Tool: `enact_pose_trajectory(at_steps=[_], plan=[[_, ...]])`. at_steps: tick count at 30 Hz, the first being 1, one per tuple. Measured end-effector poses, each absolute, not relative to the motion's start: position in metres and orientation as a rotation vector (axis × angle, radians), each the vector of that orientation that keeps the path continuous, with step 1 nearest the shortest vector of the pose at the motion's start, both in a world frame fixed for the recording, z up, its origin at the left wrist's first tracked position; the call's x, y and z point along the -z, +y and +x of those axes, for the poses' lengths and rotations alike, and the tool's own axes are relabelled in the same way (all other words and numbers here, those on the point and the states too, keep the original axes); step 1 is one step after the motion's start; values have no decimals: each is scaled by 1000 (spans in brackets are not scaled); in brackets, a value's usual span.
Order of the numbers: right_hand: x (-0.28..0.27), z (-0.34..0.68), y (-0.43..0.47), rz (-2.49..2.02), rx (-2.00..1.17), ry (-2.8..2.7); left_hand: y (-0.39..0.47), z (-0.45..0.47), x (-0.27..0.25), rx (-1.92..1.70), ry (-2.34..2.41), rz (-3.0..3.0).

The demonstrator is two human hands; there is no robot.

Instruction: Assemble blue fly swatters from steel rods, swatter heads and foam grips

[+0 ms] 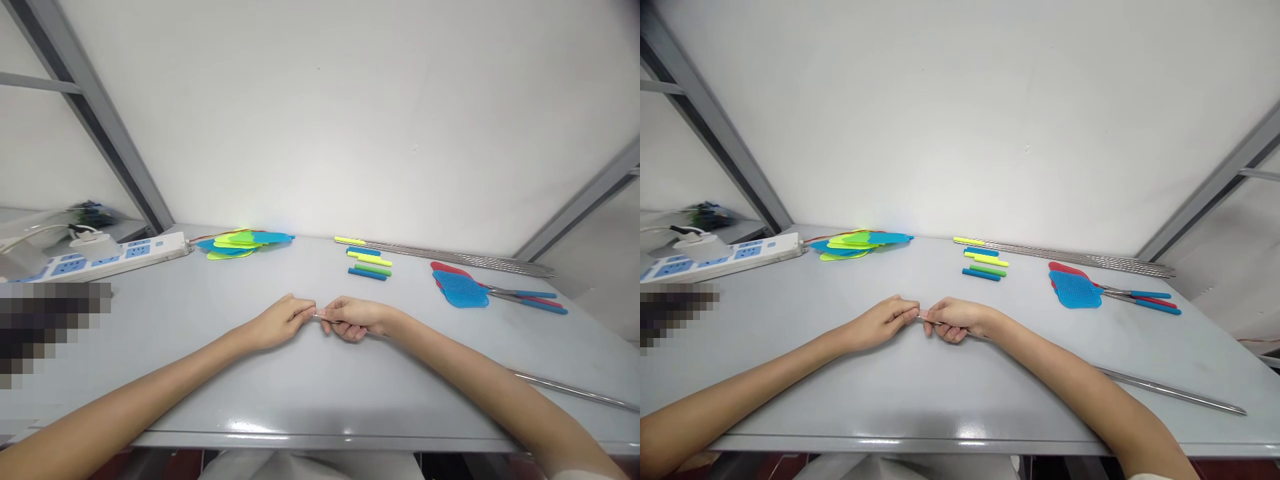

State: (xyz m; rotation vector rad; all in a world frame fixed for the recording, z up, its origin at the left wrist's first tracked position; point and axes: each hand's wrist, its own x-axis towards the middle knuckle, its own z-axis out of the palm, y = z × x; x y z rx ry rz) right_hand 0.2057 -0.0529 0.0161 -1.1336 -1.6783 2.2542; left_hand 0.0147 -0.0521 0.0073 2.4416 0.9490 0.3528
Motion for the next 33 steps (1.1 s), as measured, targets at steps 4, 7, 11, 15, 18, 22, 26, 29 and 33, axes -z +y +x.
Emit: enact_pose_trajectory(at_steps=[4, 7, 11, 15, 18, 22, 26, 29, 33], plan=[[-16, 205, -53, -1142, -2249, -1683, -52, 15, -8, -347, 940, 2444], [-16, 205, -53, -1128, -2254, -1676, -50, 15, -11, -320, 901, 2441], [-16, 204, -53, -1115, -2260, -1672, -49, 14, -17, -259, 835, 2456], [-15, 204, -53, -1101, -2266, -1665, -49, 14, -21, -238, 806, 2470], [-14, 204, -52, -1092, -2281, -1645, -51, 15, -22, -250, 780, 2456], [-14, 204, -52, -1083, -2302, -1631, -51, 15, -23, -283, 735, 2446], [-15, 204, -52, -1070, -2314, -1630, -49, 15, -20, -316, 710, 2414], [-16, 205, -52, -1071, -2316, -1630, -47, 14, -17, -339, 698, 2380], [-16, 205, -52, -1059, -2318, -1625, -46, 14, -16, -332, 694, 2332]])
